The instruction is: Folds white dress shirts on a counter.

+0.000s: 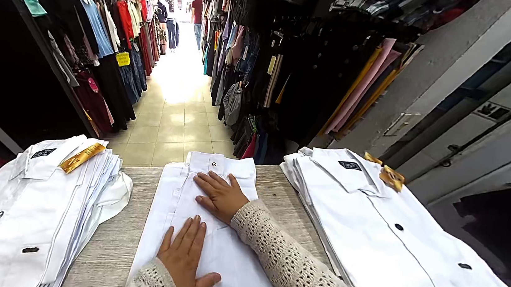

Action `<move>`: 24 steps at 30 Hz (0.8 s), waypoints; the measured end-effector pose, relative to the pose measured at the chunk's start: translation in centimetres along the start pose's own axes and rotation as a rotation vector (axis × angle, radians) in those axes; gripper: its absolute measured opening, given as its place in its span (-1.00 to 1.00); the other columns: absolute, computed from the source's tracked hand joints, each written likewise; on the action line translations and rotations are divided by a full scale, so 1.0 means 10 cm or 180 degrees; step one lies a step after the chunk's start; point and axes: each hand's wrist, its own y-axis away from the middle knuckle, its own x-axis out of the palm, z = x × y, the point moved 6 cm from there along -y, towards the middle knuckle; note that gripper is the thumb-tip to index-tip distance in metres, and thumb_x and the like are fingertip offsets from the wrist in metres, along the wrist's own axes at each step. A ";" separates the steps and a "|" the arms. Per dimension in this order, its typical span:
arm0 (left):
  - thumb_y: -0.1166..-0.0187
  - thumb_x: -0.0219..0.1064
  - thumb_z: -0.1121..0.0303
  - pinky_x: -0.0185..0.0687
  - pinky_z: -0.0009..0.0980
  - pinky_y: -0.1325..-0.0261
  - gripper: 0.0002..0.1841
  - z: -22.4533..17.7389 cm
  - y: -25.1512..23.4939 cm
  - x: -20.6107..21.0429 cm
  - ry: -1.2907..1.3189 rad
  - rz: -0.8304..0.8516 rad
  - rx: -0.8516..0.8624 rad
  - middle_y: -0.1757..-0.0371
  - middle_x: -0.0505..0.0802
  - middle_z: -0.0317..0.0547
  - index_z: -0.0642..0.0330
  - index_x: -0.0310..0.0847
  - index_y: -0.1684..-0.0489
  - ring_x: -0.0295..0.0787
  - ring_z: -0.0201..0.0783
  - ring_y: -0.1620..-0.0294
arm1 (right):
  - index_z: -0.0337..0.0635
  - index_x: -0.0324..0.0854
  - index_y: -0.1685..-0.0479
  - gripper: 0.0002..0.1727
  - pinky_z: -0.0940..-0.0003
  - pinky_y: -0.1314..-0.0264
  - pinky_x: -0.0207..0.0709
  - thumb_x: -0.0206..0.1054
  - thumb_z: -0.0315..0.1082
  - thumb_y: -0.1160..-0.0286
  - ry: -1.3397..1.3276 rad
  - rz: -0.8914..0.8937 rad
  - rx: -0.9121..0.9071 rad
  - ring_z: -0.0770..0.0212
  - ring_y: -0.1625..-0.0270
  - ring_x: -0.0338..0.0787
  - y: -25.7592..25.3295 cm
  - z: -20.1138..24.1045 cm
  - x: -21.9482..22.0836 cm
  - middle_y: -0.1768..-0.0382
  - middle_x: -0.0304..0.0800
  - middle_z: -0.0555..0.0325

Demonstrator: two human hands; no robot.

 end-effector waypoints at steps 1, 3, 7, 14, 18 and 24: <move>-0.45 0.21 -0.26 0.14 0.48 -0.57 -0.03 0.05 -0.03 -0.01 0.0042 0.0142 -0.0080 -0.69 0.48 0.29 0.49 0.34 -0.66 0.36 0.27 -0.72 | 0.21 0.14 -0.88 -0.36 -0.44 -0.80 -0.54 -0.14 0.13 -0.86 -0.0042 -0.0081 -0.0005 0.16 -0.94 -0.16 -0.02 -0.02 -0.02 -0.88 0.04 0.40; -0.53 0.24 -0.18 -0.09 0.49 -0.66 -0.08 0.20 -0.17 -0.04 0.0159 0.0415 -0.0395 -0.77 0.36 0.25 0.39 0.24 -0.75 0.19 0.23 -0.81 | 0.07 0.36 -0.76 -0.44 -0.45 -0.80 -0.39 -0.06 0.00 -0.87 -0.0309 -0.0579 -0.0022 0.06 -0.90 0.05 -0.02 -0.09 -0.15 -0.81 0.25 0.22; -0.72 0.12 -0.16 -0.42 0.35 -0.80 -0.12 0.81 -0.61 -0.13 0.0139 0.0863 -0.1389 -0.88 0.09 0.24 0.32 -0.01 -0.86 -0.16 0.17 -0.92 | -0.37 0.48 -0.57 -0.49 -0.40 -0.70 0.08 0.02 -0.21 -0.85 -0.0523 -0.1740 0.0751 -0.23 -0.73 0.38 0.17 -0.61 -0.54 -0.68 0.39 -0.25; -0.81 -0.16 -0.23 -0.39 0.30 -0.81 -0.26 1.72 -1.28 -0.26 -0.0029 0.0625 -0.2422 -0.63 0.59 0.12 0.24 0.58 -0.50 0.24 0.09 -0.80 | -0.35 0.34 -0.68 -0.25 -0.36 -0.85 -0.39 -0.02 0.13 -0.83 -0.0556 -0.1120 0.2213 -0.10 -0.86 0.11 0.26 -1.12 -0.52 -0.76 0.25 -0.18; -0.77 -0.02 -0.21 -0.01 0.25 -0.71 -0.31 1.88 -1.66 -0.07 0.0442 0.0984 -0.2459 -0.45 0.72 0.19 0.27 0.69 -0.34 0.50 0.13 -0.62 | -0.35 0.66 -0.34 -0.41 -0.30 -0.83 -0.26 0.01 0.02 -0.85 -0.0765 -0.1013 0.2150 -0.13 -0.68 0.43 0.05 -1.20 -0.62 -0.45 0.65 -0.21; -0.69 0.30 0.35 0.73 -0.18 0.30 -0.62 1.79 -1.77 -0.24 0.1472 -0.0491 -0.0554 0.32 0.82 0.47 0.70 0.68 0.17 0.84 0.02 0.37 | -0.34 0.79 0.07 -0.66 -0.26 -0.42 0.38 0.22 -0.22 -0.76 -0.1249 -0.1583 0.1822 -0.20 -0.15 0.76 -0.30 -1.48 -0.75 0.08 0.84 -0.24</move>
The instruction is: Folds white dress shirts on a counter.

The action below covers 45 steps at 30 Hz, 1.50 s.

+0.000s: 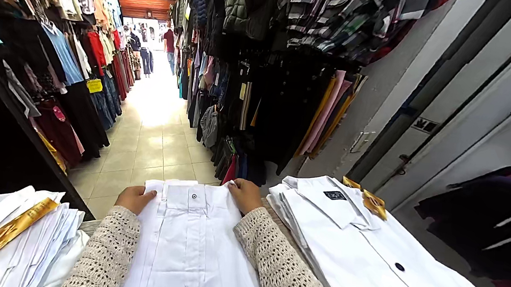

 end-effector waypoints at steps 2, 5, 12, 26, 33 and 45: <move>-0.81 0.11 0.43 0.48 -0.28 -0.30 -0.68 -0.60 0.12 -0.12 0.0055 0.0326 -0.1889 -0.19 0.74 0.25 0.52 0.50 -0.33 0.68 -0.15 -0.10 | -0.31 0.78 0.02 -0.67 -0.31 -0.36 0.40 0.20 -0.23 -0.77 0.0161 0.0117 -0.0079 -0.23 -0.18 0.76 -0.08 0.03 0.04 0.03 0.84 -0.24; -0.79 0.21 0.30 0.71 -0.09 -0.10 -0.66 0.32 -0.09 -0.08 0.0442 0.0162 -0.1360 0.05 0.84 0.28 0.48 0.59 -0.19 0.84 -0.06 0.10 | -0.20 0.74 -0.13 -0.62 -0.36 -0.28 0.47 0.09 -0.13 -0.83 0.0482 0.0374 -0.0023 -0.25 -0.22 0.77 -0.11 0.04 0.12 -0.04 0.83 -0.22; -0.48 0.53 0.41 0.69 -0.13 -0.26 -0.47 0.53 -0.28 0.06 0.1394 0.0093 -0.1791 -0.10 0.83 0.18 0.36 0.48 -0.42 0.82 -0.10 -0.07 | -0.30 0.64 -0.24 -0.55 0.04 -0.13 0.69 0.57 -0.32 -0.42 -0.1552 0.0468 -0.0074 0.07 0.06 0.84 -0.07 0.06 0.11 0.08 0.85 -0.11; -0.36 0.40 0.72 0.75 -0.41 -0.01 -0.83 -0.37 0.35 -0.51 0.1296 -0.0035 -0.0138 0.26 0.91 -0.14 0.38 0.78 0.17 0.81 -0.45 0.23 | -0.32 0.80 0.10 -0.82 0.44 -0.03 0.72 0.36 -0.65 -0.42 -0.2254 0.0402 -0.1069 0.48 0.18 0.82 0.68 0.16 -0.27 0.24 0.90 0.21; -0.52 0.02 0.78 0.26 0.05 -0.69 -0.57 -0.60 1.08 -0.42 -0.1143 0.2054 -0.0398 -0.47 0.71 0.27 0.43 0.72 -0.23 0.53 0.18 -0.61 | -0.32 0.82 -0.14 -0.57 -0.07 -0.81 0.08 0.36 -0.13 -0.57 0.0110 0.1525 -0.1875 -0.08 -0.67 0.49 1.40 0.11 -0.24 -0.38 0.76 -0.11; -0.69 0.07 -0.21 -0.59 0.46 -0.74 -0.12 -0.77 1.08 0.42 -0.1349 0.1387 -0.0346 -0.93 0.04 -0.04 0.11 -0.09 -0.92 -0.24 0.01 -0.94 | 0.12 0.00 -0.92 -0.33 -0.43 -0.80 -0.55 -0.14 0.06 -0.86 0.1190 0.1757 -0.1483 0.00 -0.95 -0.20 1.54 0.61 0.42 -0.92 -0.09 0.20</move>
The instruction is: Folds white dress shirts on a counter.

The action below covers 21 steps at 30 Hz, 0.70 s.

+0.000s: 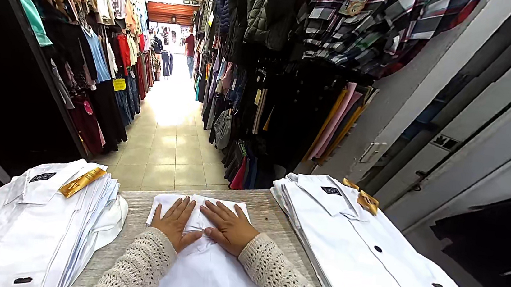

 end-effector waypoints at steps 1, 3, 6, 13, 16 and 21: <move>-0.70 0.05 -0.22 -0.58 0.45 -0.74 -0.13 0.01 0.00 0.00 0.0002 0.0003 0.0021 -0.93 0.04 -0.04 0.11 -0.09 -0.92 -0.24 0.01 -0.94 | 0.11 0.02 -0.91 -0.33 -0.42 -0.81 -0.55 -0.15 0.06 -0.86 -0.0031 -0.0029 -0.0018 0.01 -0.95 -0.19 0.01 -0.02 -0.01 -0.91 -0.07 0.20; -0.72 0.06 -0.17 -0.56 0.39 -0.77 -0.15 0.04 0.00 -0.04 0.0139 0.0052 0.0057 -0.92 0.06 -0.02 0.15 -0.08 -0.91 -0.22 0.01 -0.94 | 0.03 0.12 -0.88 -0.32 -0.41 -0.81 -0.51 -0.06 0.05 -0.81 -0.0131 -0.0188 -0.0121 0.01 -0.93 -0.10 0.03 -0.05 -0.02 -0.88 0.04 0.14; -0.58 0.31 0.15 -0.43 0.27 -0.84 -0.15 0.15 0.00 -0.14 0.0785 -0.0045 0.0335 -0.86 0.18 0.20 0.36 0.02 -0.83 -0.08 0.10 -0.91 | -0.22 0.26 -0.78 -0.22 -0.44 -0.80 -0.44 0.31 -0.21 -0.50 -0.0401 -0.0363 -0.0478 -0.08 -0.89 0.04 0.10 -0.10 -0.08 -0.82 0.18 -0.09; -0.36 0.44 0.37 -0.30 0.22 -0.84 -0.18 0.22 0.01 -0.17 0.1100 -0.0073 0.0598 -0.82 0.23 0.30 0.41 0.22 -0.73 -0.02 0.14 -0.89 | -0.39 0.69 -0.35 -0.49 -0.33 -0.77 0.05 0.01 -0.65 -0.46 -0.0425 -0.1143 -0.0865 -0.17 -0.58 0.61 0.19 -0.27 -0.20 -0.43 0.71 -0.20; -0.44 0.38 0.28 -0.27 0.31 -0.80 -0.28 0.20 0.02 -0.21 0.1199 -0.0168 0.0746 -0.77 0.34 0.28 0.33 0.36 -0.68 0.04 0.16 -0.86 | -0.35 0.68 -0.37 -0.48 -0.42 -0.75 -0.04 0.12 -0.51 -0.38 -0.0491 -0.1142 -0.0974 -0.14 -0.63 0.56 0.25 -0.32 -0.18 -0.46 0.69 -0.16; -0.42 0.35 0.46 -0.23 0.51 -0.68 -0.54 0.07 0.04 -0.18 0.0955 -0.0383 0.0720 -0.66 0.53 0.20 0.25 0.70 -0.36 0.15 0.29 -0.81 | -0.37 0.36 -0.67 -0.22 -0.37 -0.83 -0.24 0.26 -0.51 -0.24 -0.0412 -0.0743 -0.0641 -0.11 -0.82 0.25 0.27 -0.35 -0.15 -0.70 0.38 -0.19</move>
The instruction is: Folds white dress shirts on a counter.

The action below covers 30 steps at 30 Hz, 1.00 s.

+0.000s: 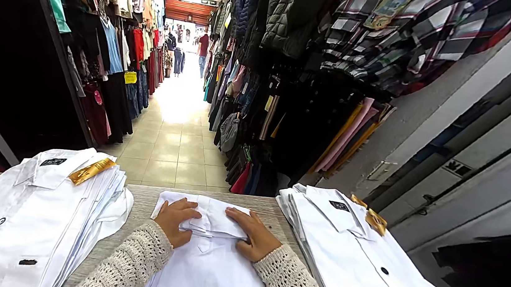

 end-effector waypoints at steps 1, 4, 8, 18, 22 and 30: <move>-0.44 0.35 0.47 -0.18 0.52 -0.66 -0.63 -0.02 0.00 0.01 -0.0021 -0.0036 0.0028 -0.61 0.59 0.19 0.29 0.76 -0.23 0.21 0.28 -0.78 | -0.38 0.46 -0.59 -0.30 -0.38 -0.80 -0.12 0.21 -0.62 -0.25 0.0027 -0.0167 0.0007 -0.14 -0.75 0.37 0.01 -0.03 -0.01 -0.62 0.50 -0.20; -0.51 0.31 0.43 0.03 0.43 -0.62 -0.77 -0.05 0.01 -0.04 -0.0010 -0.0203 0.0103 -0.38 0.77 0.26 0.48 0.78 0.18 0.44 0.25 -0.65 | -0.31 0.72 -0.34 -0.44 -0.50 -0.71 -0.02 0.10 -0.71 -0.32 0.0142 -0.0583 0.0124 -0.18 -0.63 0.55 0.06 -0.16 -0.07 -0.45 0.70 -0.15; -0.65 0.22 0.37 0.03 0.44 -0.65 -0.67 -0.18 0.01 -0.04 -0.0291 -0.0748 0.0220 -0.31 0.80 0.32 0.51 0.79 -0.01 0.56 0.29 -0.57 | -0.16 0.62 -0.51 -0.34 -0.65 -0.65 -0.21 0.18 -0.08 -0.38 0.0197 -0.0790 -0.0073 -0.28 -0.80 0.23 0.16 -0.16 -0.12 -0.66 0.47 -0.12; -0.61 0.25 -0.20 -0.60 0.42 -0.76 0.00 -0.28 0.01 0.28 -0.0986 0.0834 -0.0296 -0.94 -0.05 0.04 0.21 -0.17 -0.92 -0.34 0.02 -0.95 | -0.31 0.64 -0.42 -0.53 -0.50 -0.76 -0.29 -0.01 -0.23 -0.85 0.0231 -0.0108 0.0616 -0.17 -0.74 0.39 -0.07 0.06 -0.07 -0.54 0.61 -0.15; -0.65 0.25 -0.14 -0.65 0.39 -0.76 -0.04 -0.32 0.04 0.26 -0.0915 0.0895 -0.0343 -0.94 -0.07 0.02 0.21 -0.17 -0.92 -0.37 0.00 -0.96 | -0.43 0.45 -0.56 -0.51 -0.03 -0.73 0.23 0.02 -0.27 -0.85 0.0253 0.0204 0.0726 -0.17 -0.59 0.56 -0.57 0.22 -0.17 -0.49 0.59 -0.32; -0.68 0.12 0.46 0.64 0.09 -0.39 -0.68 -0.38 0.56 0.06 -0.0732 -0.1273 0.1577 -0.16 0.88 0.27 0.47 0.80 -0.03 0.84 0.20 -0.25 | -0.49 0.59 -0.27 -0.37 -0.23 -0.38 0.49 0.61 -0.14 -0.39 0.0352 0.1129 0.0679 -0.26 -0.18 0.75 -1.13 0.24 0.13 -0.07 0.76 -0.38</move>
